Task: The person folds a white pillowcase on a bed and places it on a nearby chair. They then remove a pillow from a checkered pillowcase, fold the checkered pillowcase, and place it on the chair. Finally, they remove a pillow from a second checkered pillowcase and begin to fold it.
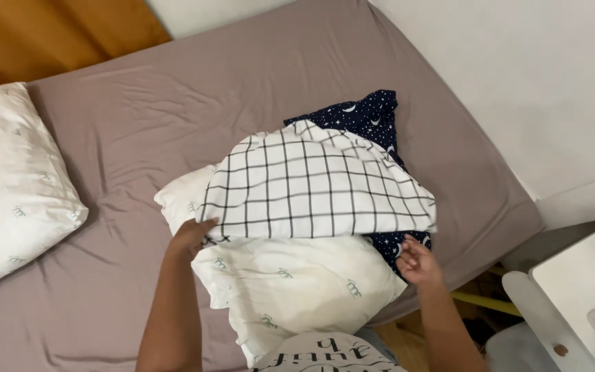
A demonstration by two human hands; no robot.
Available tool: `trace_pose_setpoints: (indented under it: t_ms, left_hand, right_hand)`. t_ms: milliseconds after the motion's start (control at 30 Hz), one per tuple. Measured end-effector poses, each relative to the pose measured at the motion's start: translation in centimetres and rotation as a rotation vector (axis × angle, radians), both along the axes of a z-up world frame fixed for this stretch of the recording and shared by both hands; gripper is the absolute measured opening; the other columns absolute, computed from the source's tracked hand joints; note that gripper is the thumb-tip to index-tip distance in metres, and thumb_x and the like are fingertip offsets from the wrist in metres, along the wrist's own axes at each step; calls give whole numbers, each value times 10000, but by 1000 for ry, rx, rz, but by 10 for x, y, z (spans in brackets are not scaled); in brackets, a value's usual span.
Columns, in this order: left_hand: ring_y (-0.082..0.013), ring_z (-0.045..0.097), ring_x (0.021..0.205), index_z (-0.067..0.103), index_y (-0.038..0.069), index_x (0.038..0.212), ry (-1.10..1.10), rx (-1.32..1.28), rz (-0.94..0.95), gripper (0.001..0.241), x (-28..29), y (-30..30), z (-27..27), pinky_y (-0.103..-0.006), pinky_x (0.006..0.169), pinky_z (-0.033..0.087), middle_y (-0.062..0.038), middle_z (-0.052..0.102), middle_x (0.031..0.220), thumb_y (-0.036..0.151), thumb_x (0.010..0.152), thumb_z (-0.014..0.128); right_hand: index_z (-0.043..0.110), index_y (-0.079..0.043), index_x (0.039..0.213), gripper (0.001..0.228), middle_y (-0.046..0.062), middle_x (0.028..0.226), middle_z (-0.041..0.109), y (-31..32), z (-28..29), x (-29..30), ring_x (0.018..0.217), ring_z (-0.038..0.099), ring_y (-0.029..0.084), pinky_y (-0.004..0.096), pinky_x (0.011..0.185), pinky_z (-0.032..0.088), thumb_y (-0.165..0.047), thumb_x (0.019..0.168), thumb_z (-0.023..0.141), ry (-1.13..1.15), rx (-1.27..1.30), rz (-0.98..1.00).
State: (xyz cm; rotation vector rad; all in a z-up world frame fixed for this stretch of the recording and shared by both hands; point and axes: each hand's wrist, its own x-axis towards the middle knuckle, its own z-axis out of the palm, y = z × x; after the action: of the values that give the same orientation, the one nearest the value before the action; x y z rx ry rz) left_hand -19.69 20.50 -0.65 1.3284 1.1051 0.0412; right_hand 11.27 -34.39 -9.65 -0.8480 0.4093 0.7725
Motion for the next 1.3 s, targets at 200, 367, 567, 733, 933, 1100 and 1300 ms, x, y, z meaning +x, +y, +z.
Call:
trace_pose_setpoints:
  t_ms: [200,367,567,733,933,1100,1300]
  left_hand:
    - [-206,581,776,668,-43,1158,86,-11,271,339,-5,-5,-57,-363,670,495,-112,674,975,197,924,724]
    - [-167,633,838,636,-17,1212,-151,67,460,304,3,6,-24,-317,696,525,-70,698,1014,163,968,646]
    - [-194,572,832,593,16,1315,-302,178,659,381,-7,23,-11,-361,712,470,-93,677,1015,173,983,694]
    - [-381,609,1068,573,127,1329,384,816,286,686,30,-38,51,-521,886,511,-209,608,1230,283,742,893]
    - [-270,601,1232,625,148,1334,-85,321,-347,551,116,-151,68,-424,937,569,-108,627,1334,416,866,737]
    - [-334,642,1232,344,125,1483,-277,-19,-450,849,150,-196,66,-394,1019,529,-205,632,1350,319,816,832]
    - [-295,668,1167,492,164,1471,-22,435,-508,774,129,-202,63,-356,987,520,-161,689,1276,76,756,776]
  right_hand:
    - [624,-102,1003,194,31,892,621,20,-48,3,700,549,172,338,601,474,-239,933,742,251,-292,-43]
    - [459,-43,1309,519,152,1280,486,49,-5,-2,1087,525,286,422,961,499,-330,988,750,435,-458,-290]
    - [578,-119,1264,350,98,1187,560,48,-40,37,978,567,228,384,857,533,-231,949,684,279,-188,-315]
    - [549,-155,1079,189,38,909,563,82,2,40,665,493,143,310,536,398,-115,931,659,24,-352,-254]
    - [601,-121,1143,262,31,842,643,166,111,-70,594,501,101,258,493,433,-47,899,663,-808,-687,272]
    - [680,-72,1172,242,59,899,707,175,157,-144,756,642,157,315,696,543,-101,932,686,-1223,-587,979]
    - [691,-59,916,26,57,934,742,150,139,-75,848,722,129,298,827,630,-39,900,686,-922,-371,913]
